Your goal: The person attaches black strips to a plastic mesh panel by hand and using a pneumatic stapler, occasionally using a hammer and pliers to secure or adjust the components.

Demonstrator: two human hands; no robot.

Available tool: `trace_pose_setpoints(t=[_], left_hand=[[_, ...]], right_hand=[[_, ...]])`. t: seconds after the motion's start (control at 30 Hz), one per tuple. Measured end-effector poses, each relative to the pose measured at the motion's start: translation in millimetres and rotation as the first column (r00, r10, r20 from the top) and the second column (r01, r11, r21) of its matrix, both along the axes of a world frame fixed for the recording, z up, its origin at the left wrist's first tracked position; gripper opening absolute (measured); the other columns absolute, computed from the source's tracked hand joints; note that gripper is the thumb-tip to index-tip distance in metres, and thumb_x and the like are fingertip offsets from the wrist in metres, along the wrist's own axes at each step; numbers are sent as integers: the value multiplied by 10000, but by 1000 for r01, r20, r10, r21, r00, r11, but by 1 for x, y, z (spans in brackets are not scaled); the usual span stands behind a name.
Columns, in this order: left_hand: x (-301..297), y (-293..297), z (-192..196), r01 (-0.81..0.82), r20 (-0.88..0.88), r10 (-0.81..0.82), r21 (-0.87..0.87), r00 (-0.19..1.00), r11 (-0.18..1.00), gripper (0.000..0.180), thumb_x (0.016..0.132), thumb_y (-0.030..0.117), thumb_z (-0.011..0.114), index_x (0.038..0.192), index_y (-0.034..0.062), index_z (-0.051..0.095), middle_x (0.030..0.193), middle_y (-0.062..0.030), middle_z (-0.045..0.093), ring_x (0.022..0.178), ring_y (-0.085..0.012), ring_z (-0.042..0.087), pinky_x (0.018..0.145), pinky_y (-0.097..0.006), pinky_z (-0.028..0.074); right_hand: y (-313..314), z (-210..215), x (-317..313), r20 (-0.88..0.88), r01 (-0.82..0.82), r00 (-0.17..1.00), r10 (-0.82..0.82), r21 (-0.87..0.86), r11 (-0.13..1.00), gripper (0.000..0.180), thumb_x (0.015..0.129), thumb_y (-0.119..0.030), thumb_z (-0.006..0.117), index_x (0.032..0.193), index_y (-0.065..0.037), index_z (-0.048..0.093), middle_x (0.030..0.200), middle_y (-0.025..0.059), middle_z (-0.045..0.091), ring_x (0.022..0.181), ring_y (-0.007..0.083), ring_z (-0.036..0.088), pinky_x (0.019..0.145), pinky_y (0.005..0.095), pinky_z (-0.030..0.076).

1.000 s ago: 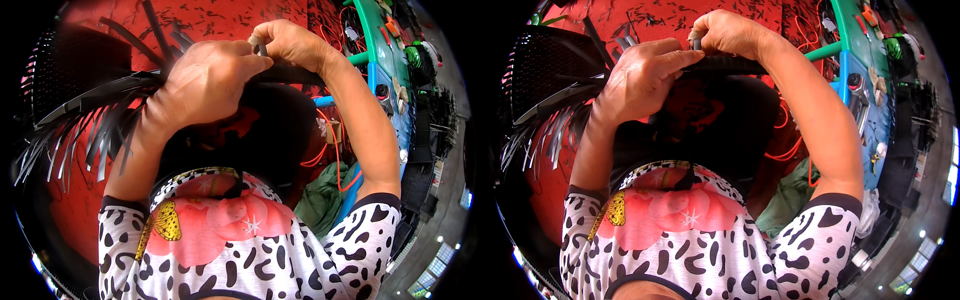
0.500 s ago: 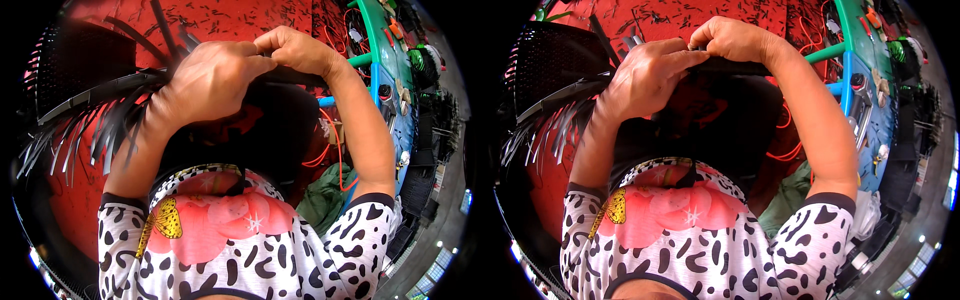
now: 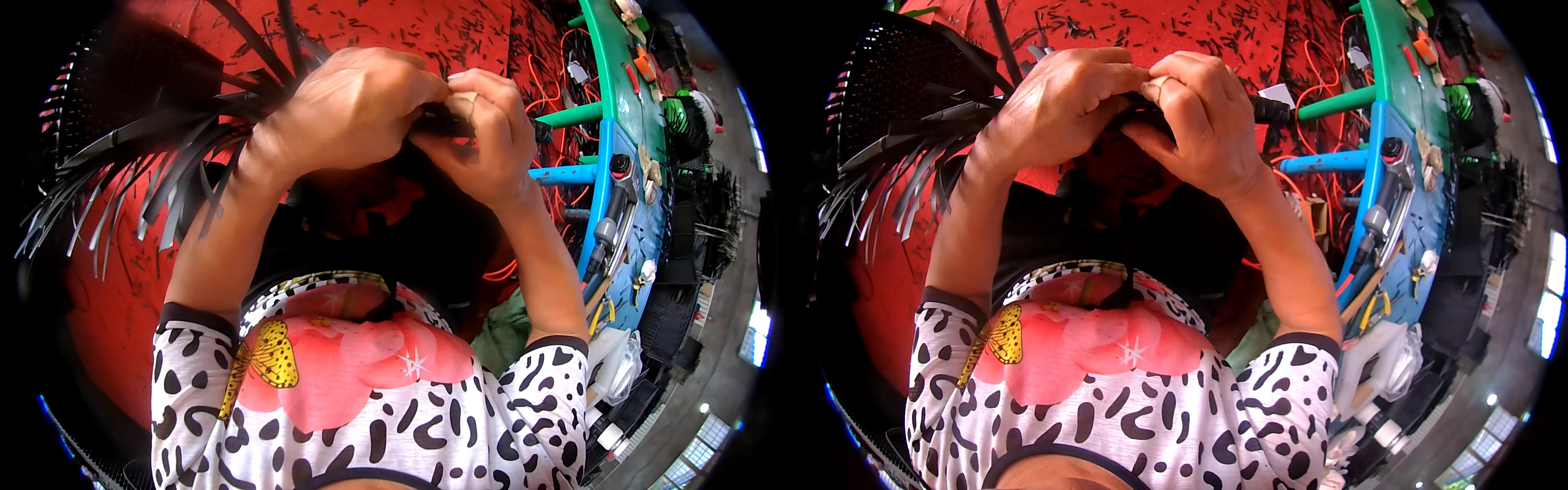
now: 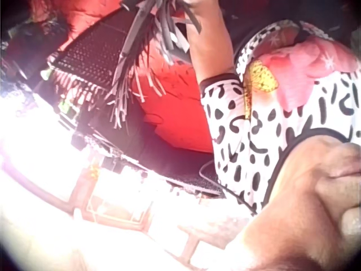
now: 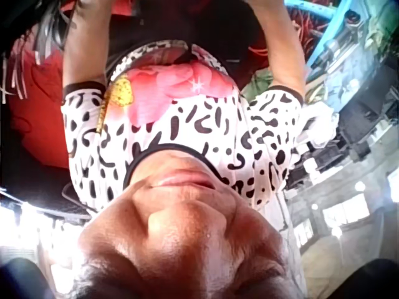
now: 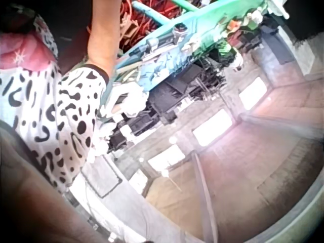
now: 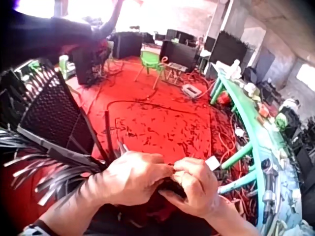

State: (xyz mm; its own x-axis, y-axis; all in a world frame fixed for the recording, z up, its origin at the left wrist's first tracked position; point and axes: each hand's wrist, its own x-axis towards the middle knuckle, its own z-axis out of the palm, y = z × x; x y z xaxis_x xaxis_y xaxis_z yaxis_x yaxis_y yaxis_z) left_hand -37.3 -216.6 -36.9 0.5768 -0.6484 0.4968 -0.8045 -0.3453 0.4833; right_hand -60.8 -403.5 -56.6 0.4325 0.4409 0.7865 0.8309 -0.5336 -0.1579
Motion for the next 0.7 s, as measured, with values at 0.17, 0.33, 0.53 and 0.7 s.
trace_pose_setpoints(t=[0.17,0.33,0.53,0.7], left_hand=[[2,0,0,-9,-22,9,25,1000,1000,196,694,-14,610,889,-2,617,748,-127,575,734,-348,577,605,-413,449],[6,-1,1,-30,-31,32,67,999,997,236,685,-20,608,919,-1,610,753,-130,573,737,-351,574,610,-420,444],[5,2,5,-3,-39,6,78,999,997,259,678,-26,602,935,8,610,786,-139,585,775,-354,581,630,-422,451],[-2,1,2,-32,-8,32,18,999,999,235,684,10,616,918,3,591,781,-139,577,765,-357,576,637,-429,452]], right_hand=[[0,-8,3,153,97,985,-82,-92,991,307,565,-110,783,792,-74,579,996,65,550,883,266,567,737,389,450],[-2,-4,4,178,45,983,-41,-23,999,249,619,-60,746,791,-53,566,973,74,569,869,268,580,737,393,447],[5,9,-14,-42,-147,987,158,195,970,157,770,-25,687,794,-15,533,768,95,592,729,268,607,714,374,478],[12,14,-20,-292,-71,927,233,476,877,144,806,13,659,814,5,515,783,98,598,693,174,585,655,253,475]])
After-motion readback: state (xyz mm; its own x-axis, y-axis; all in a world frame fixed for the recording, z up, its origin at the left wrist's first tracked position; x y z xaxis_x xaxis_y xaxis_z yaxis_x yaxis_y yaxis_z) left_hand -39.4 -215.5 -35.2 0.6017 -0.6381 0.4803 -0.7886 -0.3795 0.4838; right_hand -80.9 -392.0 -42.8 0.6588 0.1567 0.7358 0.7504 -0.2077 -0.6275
